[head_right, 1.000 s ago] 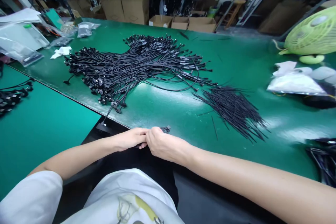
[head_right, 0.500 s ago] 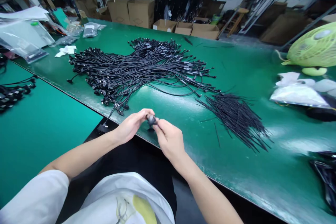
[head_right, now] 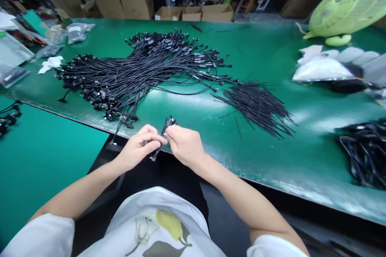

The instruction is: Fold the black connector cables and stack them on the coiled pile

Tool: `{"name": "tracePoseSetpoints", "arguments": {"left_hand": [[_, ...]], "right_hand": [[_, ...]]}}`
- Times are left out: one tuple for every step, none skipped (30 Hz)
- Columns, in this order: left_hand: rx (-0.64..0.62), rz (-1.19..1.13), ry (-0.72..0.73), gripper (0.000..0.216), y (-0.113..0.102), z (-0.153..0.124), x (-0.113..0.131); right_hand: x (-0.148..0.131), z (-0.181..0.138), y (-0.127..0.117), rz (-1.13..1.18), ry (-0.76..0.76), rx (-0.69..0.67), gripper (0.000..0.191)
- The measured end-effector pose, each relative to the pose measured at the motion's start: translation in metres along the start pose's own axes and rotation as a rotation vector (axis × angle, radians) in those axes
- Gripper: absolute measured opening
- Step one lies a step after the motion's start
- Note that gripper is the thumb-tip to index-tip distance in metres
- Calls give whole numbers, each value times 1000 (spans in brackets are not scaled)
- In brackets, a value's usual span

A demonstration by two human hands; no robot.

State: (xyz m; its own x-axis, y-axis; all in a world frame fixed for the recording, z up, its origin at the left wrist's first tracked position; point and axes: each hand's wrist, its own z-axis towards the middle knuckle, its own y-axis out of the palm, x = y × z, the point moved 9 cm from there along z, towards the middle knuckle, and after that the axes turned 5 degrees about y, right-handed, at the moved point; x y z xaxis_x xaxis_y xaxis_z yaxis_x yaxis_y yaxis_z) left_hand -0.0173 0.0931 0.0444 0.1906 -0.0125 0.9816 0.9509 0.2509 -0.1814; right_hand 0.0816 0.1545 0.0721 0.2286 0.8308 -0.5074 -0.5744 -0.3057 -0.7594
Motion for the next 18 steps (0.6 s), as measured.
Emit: {"name": "tracePoseSetpoints", "arguments": {"left_hand": [[50,16,10,37,-2,-3,-1],[80,-4,7,46,-1,-5,-5],[74,-40,-2,51,4,-6,-10],[36,-67,-9,51,12,-6,-15],[-7,-74,-4,48,19,-5,-17],[-37,-62,13,45,25,-5,-18],[-38,-43,39,43,28,-5,-16],[-20,-36,60,41,28,-4,-15],[2,-51,62,40,27,-4,-14],[17,-88,47,37,26,-4,-16],[26,-144,18,35,25,-3,-18],[31,-211,-19,32,25,-3,-21],[39,-281,-59,29,24,-2,-24],[55,-343,-97,28,23,-2,-27],[76,-383,-128,27,21,-1,-30],[89,-390,-153,26,21,0,-32],[86,-353,-171,26,23,1,-34],[64,-280,-178,24,27,2,-35]], "right_hand": [[6,1,-3,41,49,9,29],[10,2,-5,98,92,18,28],[14,3,-6,175,139,19,26],[18,3,-5,284,197,10,25],[23,2,0,431,274,-12,26],[29,0,10,617,367,-55,27],[33,-4,24,830,466,-124,29],[34,-9,41,1046,560,-220,33],[32,-15,58,1240,634,-334,37],[28,-22,71,1387,685,-443,41],[25,-29,80,1469,719,-534,46],[26,-36,85,1480,738,-597,49],[30,-41,86,1429,747,-613,51],[38,-43,83,1331,742,-576,50],[48,-43,74,1208,721,-489,46],[56,-41,61,1085,679,-374,39],[60,-37,46,985,626,-258,32],[61,-34,32,924,576,-148,33]]}}
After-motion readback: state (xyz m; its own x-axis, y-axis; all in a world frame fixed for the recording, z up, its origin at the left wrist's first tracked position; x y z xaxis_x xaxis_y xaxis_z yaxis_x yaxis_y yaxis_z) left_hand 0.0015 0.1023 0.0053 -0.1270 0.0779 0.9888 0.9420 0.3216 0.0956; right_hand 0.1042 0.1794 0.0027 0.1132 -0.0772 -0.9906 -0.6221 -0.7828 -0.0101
